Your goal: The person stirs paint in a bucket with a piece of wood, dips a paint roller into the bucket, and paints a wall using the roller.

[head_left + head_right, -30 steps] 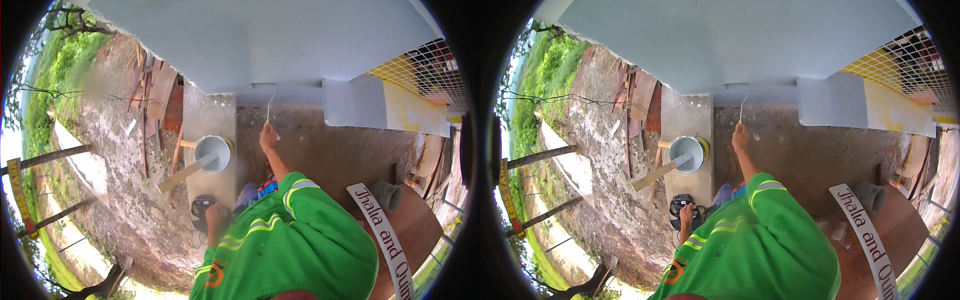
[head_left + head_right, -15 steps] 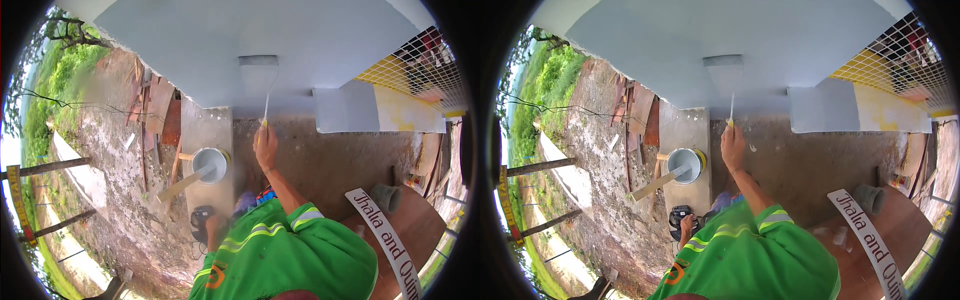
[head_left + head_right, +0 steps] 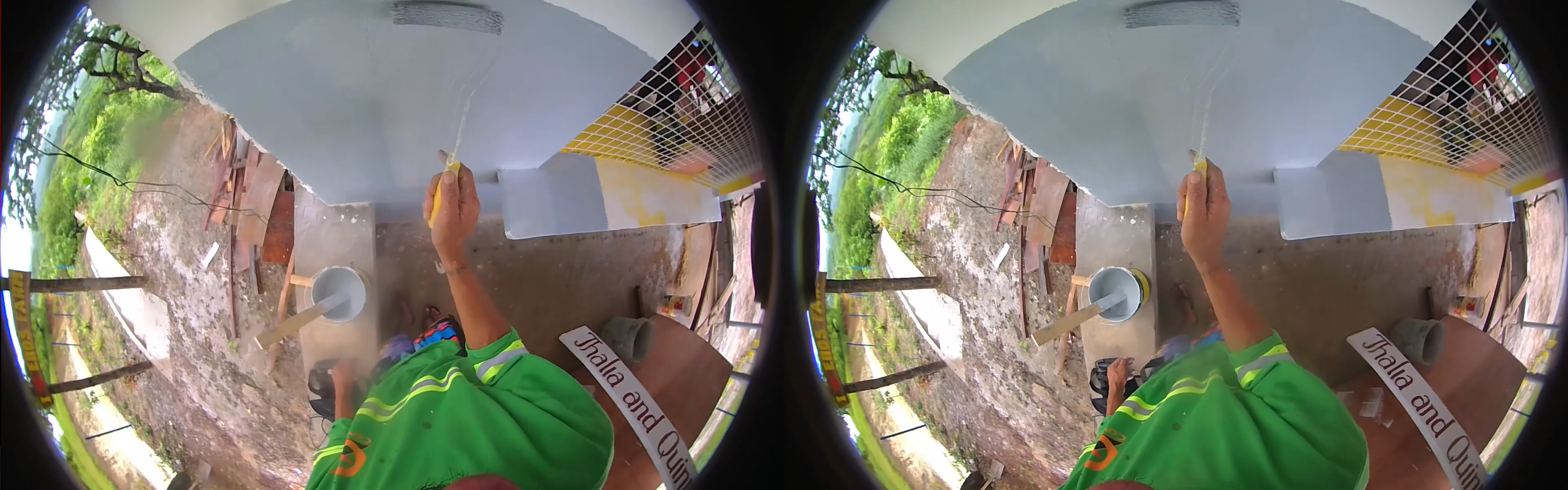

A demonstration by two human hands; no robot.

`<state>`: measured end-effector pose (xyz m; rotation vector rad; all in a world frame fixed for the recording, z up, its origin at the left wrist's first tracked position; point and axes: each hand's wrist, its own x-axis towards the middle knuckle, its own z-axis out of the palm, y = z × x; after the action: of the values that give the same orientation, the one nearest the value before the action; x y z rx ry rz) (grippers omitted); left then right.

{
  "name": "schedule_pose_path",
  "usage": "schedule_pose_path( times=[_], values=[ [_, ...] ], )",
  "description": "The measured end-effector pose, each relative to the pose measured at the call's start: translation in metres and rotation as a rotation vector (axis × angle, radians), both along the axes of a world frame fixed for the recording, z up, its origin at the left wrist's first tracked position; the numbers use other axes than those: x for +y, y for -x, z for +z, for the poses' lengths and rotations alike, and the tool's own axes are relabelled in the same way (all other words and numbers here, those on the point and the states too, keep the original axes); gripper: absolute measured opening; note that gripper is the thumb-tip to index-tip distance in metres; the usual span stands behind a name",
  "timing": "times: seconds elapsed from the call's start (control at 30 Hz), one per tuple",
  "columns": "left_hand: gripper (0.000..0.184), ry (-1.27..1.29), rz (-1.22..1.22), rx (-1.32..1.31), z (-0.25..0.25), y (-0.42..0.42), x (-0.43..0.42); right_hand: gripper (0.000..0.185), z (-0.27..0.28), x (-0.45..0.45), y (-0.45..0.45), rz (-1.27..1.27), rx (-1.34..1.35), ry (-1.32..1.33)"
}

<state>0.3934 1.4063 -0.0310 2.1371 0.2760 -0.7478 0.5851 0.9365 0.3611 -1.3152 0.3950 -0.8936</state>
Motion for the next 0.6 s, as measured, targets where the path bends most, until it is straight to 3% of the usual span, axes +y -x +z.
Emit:
schedule_pose_path(
  times=[0.17, 0.2, 0.37, 0.47, 0.6],
  values=[
    [0.036, -0.068, 0.077, 0.155, 0.003, 0.015, 0.011, 0.033, -0.048, -0.033, 0.027, -0.057, 0.154, 0.026],
    [0.034, -0.109, -0.052, 0.045, 0.021, 0.014, 0.007, 0.03, -0.065, -0.034, 0.035, -0.047, 0.2, 0.007],
    [0.033, -0.045, -0.117, 0.06, 0.025, 0.013, 0.018, 0.023, -0.179, -0.011, 0.071, -0.054, 0.406, -0.147],
    [0.033, -0.028, -0.149, 0.025, 0.019, 0.01, 0.029, 0.024, -0.219, -0.001, 0.083, -0.062, 0.535, -0.279],
    [0.029, -0.056, -0.18, 0.052, 0.032, -0.006, 0.028, 0.031, -0.295, 0.005, 0.087, -0.145, 0.62, -0.217]
  ],
)
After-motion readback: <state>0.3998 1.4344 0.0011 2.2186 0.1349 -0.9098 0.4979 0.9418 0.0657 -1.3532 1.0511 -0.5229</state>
